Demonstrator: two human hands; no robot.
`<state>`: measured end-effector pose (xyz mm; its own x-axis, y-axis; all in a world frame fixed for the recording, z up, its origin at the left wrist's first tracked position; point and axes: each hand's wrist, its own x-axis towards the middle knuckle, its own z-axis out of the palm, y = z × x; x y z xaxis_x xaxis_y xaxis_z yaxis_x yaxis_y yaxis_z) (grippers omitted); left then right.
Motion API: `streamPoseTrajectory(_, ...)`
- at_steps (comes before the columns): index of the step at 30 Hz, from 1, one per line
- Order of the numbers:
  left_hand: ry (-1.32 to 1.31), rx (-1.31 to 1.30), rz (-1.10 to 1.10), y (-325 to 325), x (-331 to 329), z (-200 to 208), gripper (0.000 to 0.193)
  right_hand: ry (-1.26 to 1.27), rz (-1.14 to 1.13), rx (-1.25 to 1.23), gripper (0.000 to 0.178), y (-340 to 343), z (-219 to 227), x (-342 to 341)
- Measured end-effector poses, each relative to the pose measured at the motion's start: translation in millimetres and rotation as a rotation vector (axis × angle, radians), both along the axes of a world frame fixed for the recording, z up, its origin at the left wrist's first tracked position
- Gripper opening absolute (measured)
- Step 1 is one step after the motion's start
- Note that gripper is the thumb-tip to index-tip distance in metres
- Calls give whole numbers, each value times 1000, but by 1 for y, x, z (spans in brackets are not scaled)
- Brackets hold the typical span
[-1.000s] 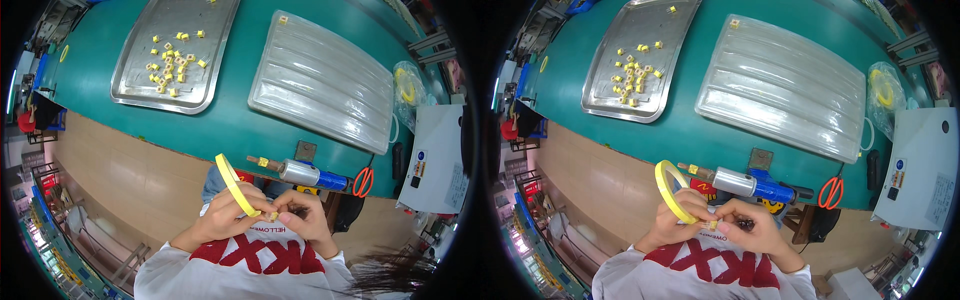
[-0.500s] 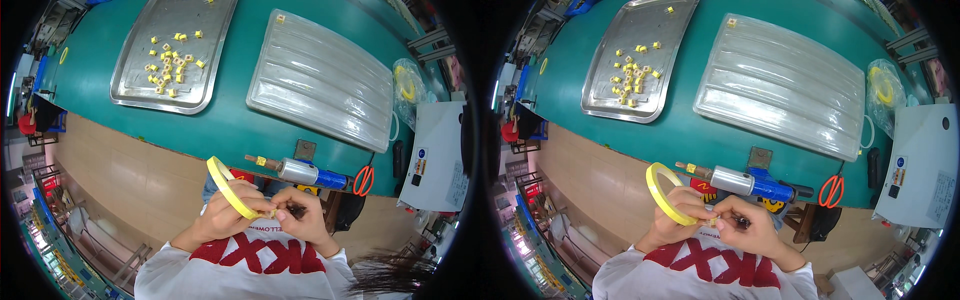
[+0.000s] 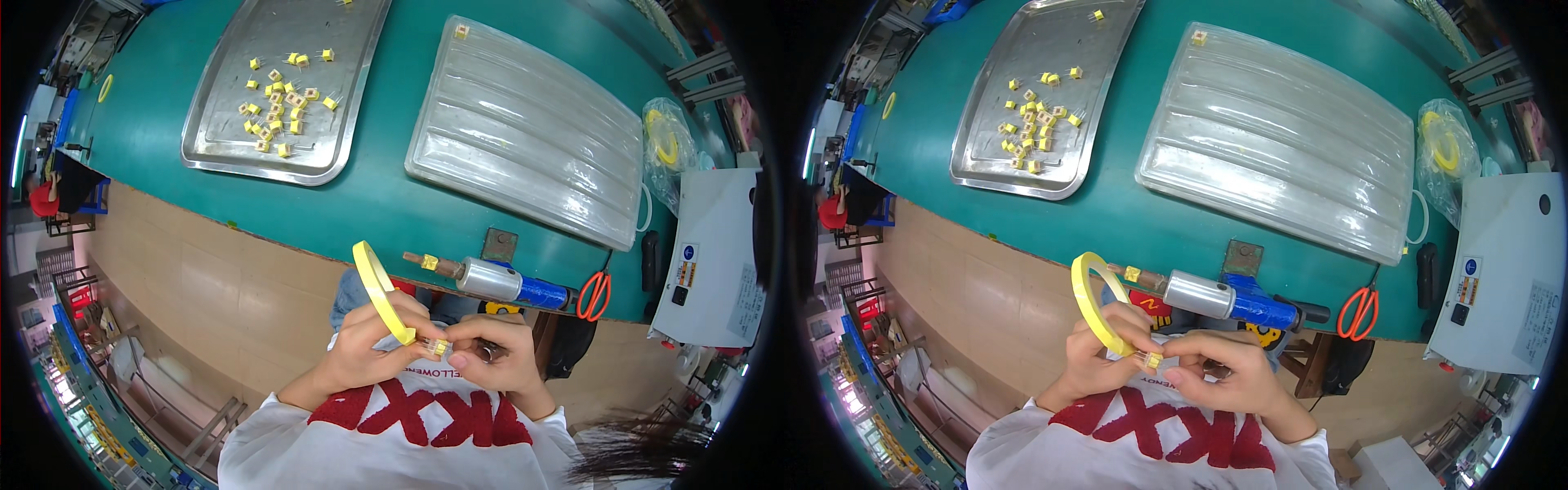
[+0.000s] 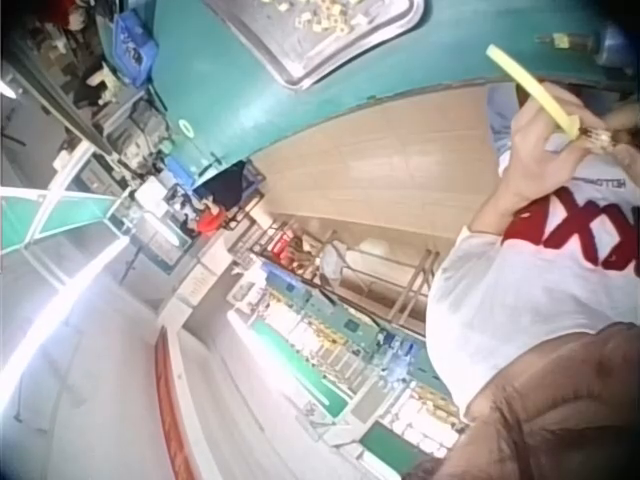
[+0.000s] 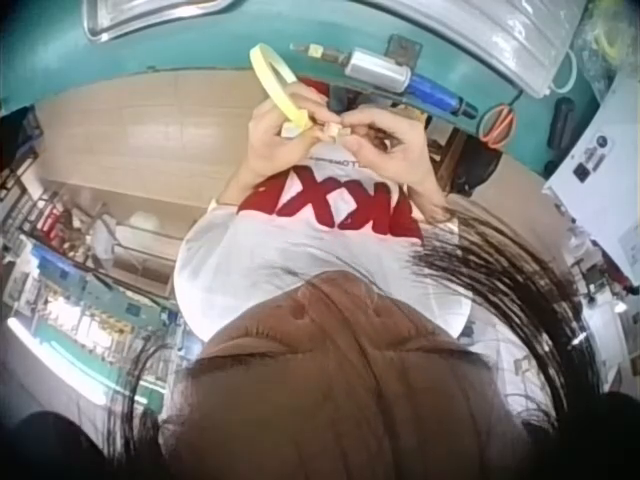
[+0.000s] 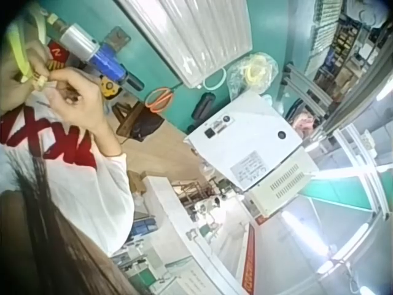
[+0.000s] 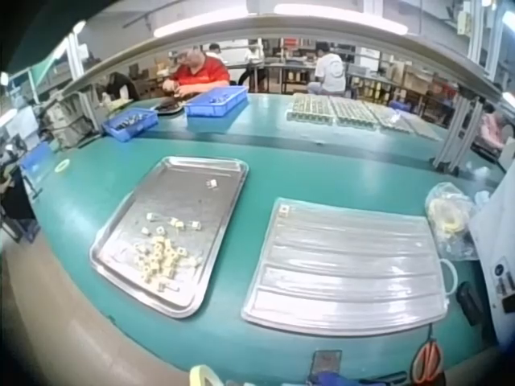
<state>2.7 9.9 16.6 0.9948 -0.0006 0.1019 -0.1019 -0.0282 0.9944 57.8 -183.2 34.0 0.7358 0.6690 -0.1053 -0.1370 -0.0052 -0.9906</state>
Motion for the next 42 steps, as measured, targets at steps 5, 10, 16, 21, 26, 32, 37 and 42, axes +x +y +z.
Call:
streamPoseTrajectory(5, -135, 176, -23, 1, 4, 1, 26, 42, -9, 36, 25, -2, -9, -2)
streamPoseTrajectory(10, -192, 264, 7, -1, 6, 0, 29, 205, -36, 35, 25, 1, -8, -3)
streamPoseTrajectory(16, -204, 269, 38, -2, 8, 1, 30, 365, -10, 31, 21, -3, -11, -1)
streamPoseTrajectory(21, -209, 319, 55, -2, 7, 0, 30, 398, -9, -7, 20, 0, -4, 4)
streamPoseTrajectory(26, -219, 359, 74, -3, 7, 0, 29, 395, -46, -50, 20, 3, 3, 4)
streamPoseTrajectory(32, -230, 371, 52, 1, 8, -4, 25, 321, -52, -227, 20, 3, 12, 7)
streamPoseTrajectory(37, 61, -53, -45, 1, 2, 4, 20, 330, 57, 30, 19, -5, 0, 8)
streamPoseTrajectory(42, 88, -144, -63, 1, 1, 1, 18, 280, 62, 12, 19, -4, -8, 6)
